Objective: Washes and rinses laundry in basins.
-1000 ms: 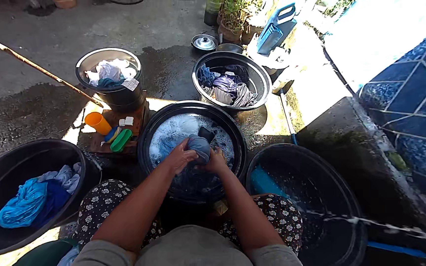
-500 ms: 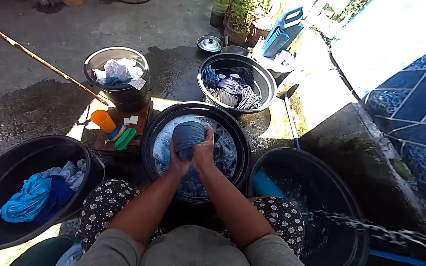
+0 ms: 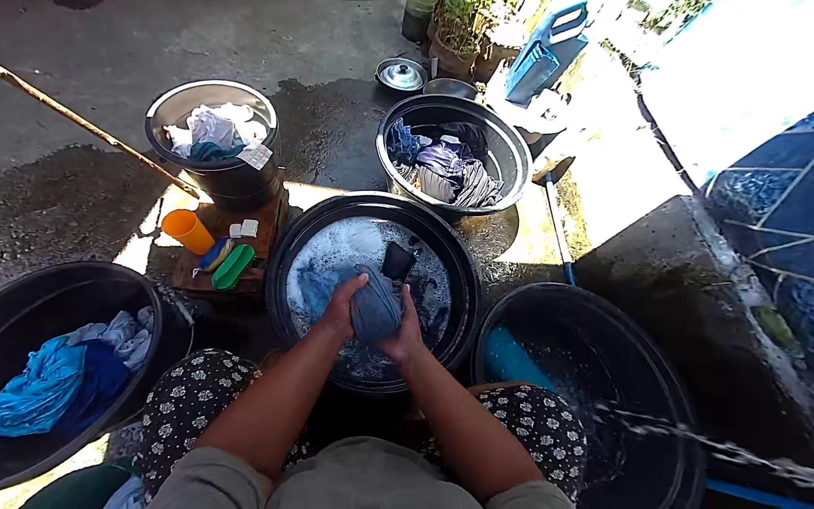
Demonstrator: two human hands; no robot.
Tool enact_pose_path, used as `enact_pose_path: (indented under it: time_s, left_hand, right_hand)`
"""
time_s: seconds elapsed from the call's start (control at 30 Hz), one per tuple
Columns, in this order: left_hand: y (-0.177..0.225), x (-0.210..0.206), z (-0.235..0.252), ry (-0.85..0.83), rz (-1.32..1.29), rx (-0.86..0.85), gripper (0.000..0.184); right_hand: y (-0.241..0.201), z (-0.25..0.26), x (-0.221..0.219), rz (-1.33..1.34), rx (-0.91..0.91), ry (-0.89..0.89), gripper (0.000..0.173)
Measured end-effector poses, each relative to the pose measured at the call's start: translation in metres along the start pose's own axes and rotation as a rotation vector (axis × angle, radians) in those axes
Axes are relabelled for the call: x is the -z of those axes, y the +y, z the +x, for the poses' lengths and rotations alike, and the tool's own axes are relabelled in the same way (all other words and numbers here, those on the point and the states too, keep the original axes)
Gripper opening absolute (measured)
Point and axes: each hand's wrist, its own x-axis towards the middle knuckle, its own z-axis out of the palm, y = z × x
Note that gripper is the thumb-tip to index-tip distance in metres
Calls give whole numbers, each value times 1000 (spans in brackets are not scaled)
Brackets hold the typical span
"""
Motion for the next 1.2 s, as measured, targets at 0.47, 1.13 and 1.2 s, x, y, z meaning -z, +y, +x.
enact_pose_path:
  time_s: [0.47, 1.13, 1.2]
  left_hand:
    - [14, 18, 24, -113, 28, 559, 42]
    - [-12, 35, 8, -45, 863, 599, 21]
    - [18, 33, 5, 309, 403, 412, 22]
  right_hand:
    - [0, -21, -27, -1630, 1455, -218, 18]
    - [29, -20, -9, -2078, 842, -866, 18]
    - [2, -3, -19, -1633, 1015, -652, 14]
